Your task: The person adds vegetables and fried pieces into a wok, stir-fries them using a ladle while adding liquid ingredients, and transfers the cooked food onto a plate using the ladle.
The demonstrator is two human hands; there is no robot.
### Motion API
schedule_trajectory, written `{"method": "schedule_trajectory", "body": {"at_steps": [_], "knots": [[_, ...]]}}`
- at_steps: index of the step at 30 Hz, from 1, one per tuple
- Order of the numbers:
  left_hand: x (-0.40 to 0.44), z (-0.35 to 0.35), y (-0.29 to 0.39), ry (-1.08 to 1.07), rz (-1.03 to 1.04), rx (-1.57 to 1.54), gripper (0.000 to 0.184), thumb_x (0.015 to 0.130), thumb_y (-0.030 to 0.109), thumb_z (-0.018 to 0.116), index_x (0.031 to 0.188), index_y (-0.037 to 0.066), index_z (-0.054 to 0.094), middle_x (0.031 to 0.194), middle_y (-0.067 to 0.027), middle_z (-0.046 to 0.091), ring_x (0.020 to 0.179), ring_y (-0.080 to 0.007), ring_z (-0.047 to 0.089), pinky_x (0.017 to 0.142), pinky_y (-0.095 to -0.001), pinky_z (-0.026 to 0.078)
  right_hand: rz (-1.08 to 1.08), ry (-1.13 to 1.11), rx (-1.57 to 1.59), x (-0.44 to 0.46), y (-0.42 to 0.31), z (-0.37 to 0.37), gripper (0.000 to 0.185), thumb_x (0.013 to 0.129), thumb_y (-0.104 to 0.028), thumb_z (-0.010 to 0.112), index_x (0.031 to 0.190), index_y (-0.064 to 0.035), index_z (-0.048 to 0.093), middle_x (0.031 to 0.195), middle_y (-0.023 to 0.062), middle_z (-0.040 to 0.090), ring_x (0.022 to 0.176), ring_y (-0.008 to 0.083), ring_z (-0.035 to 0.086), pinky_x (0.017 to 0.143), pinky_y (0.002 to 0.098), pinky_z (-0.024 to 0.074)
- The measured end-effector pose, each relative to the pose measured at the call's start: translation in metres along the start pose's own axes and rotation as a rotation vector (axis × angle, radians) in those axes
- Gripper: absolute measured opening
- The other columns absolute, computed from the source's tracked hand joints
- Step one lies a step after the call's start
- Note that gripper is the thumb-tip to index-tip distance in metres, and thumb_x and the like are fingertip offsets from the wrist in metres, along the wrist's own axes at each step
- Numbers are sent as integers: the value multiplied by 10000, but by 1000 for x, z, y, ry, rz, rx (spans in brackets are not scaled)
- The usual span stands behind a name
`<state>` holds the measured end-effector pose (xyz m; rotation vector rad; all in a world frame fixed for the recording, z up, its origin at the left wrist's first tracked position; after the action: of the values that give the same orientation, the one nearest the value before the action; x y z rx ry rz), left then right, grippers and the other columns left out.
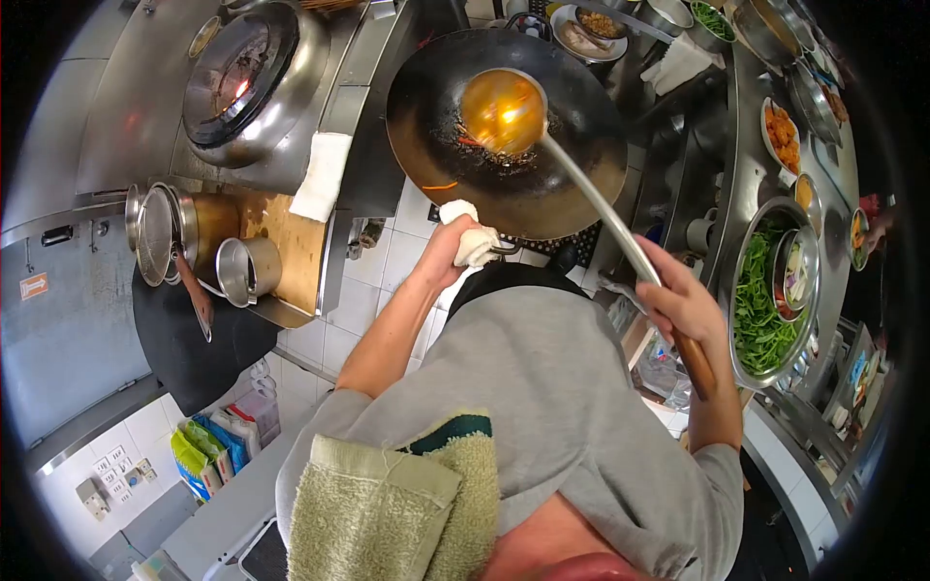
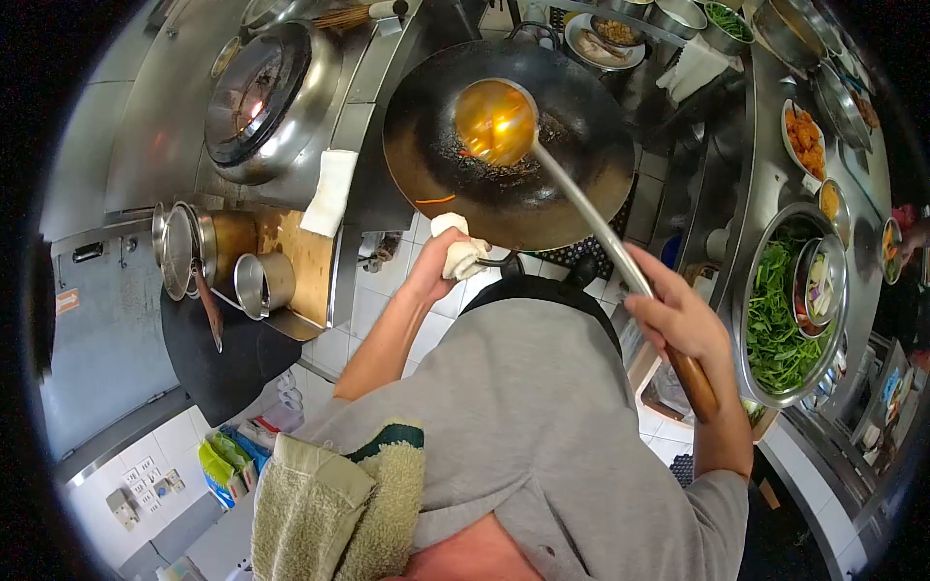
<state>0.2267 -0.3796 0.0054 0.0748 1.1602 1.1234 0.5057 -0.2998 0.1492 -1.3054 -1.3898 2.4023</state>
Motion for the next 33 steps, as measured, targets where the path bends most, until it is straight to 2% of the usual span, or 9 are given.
{"method": "schedule_trajectory", "body": {"at_steps": [5,10,13,17,24,28,30,33], "knots": [[-4,5,5,11,-11,37,233,826,151,497,1000,-4,505,899,-165,635,772,-232,643,651,-339,549,71,-193,-54,-17,-8,22,658,850,-35,507,1444,-34,223,752,19,497,443,46,417,376,209,354],[-10,3,1,45,-17,12,240,825,157,491,998,-9,507,901,-174,635,769,-234,643,643,-336,546,42,-202,-263,13,4,9,648,856,-54,505,1443,-52,231,743,18,494,445,51,427,380,216,388],[-18,5,-1,60,-32,-16,231,813,131,488,1002,-1,502,900,-161,632,771,-234,644,638,-337,545,33,-65,-164,35,17,-12,634,845,-50,509,1429,-56,262,643,-14,460,425,57,415,354,231,383],[-28,1,1,69,-35,-24,238,796,88,485,1017,-1,500,892,-142,627,779,-233,645,633,-337,546,-57,30,-100,35,18,-19,632,844,-41,505,1428,-52,264,603,-20,438,419,61,400,352,235,370],[-25,-5,-2,88,-21,-15,258,791,80,491,1032,-12,498,894,-148,624,783,-231,642,667,-332,542,-144,134,-262,58,-2,-3,623,856,-51,503,1430,-54,261,566,-16,431,400,67,398,349,245,360],[-24,-2,1,50,-17,-31,256,791,91,496,1030,0,506,897,-138,626,769,-223,640,660,-330,540,-108,-24,-108,33,-5,9,627,859,-50,514,1431,-50,259,588,-13,446,400,62,403,348,233,354],[-24,-3,1,85,-26,22,298,796,157,526,1016,-44,532,903,-160,647,790,-235,647,698,-318,531,-21,-124,3,10,1,14,638,857,-47,528,1433,-46,254,619,-13,460,397,56,403,346,216,341],[-24,-3,3,61,-35,27,302,793,174,532,1005,-41,542,900,-153,647,801,-234,646,727,-334,534,41,-159,87,-13,1,17,651,852,-33,530,1432,-19,236,651,-4,465,399,48,400,344,201,331]]}}
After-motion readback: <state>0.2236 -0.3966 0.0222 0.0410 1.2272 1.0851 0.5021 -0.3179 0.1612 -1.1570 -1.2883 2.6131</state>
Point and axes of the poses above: each hand's wrist, its own x-axis towards the middle knuckle, its own z-axis out of the palm, y = z × x, the point moved 7 cm from there along x, towards the middle knuckle
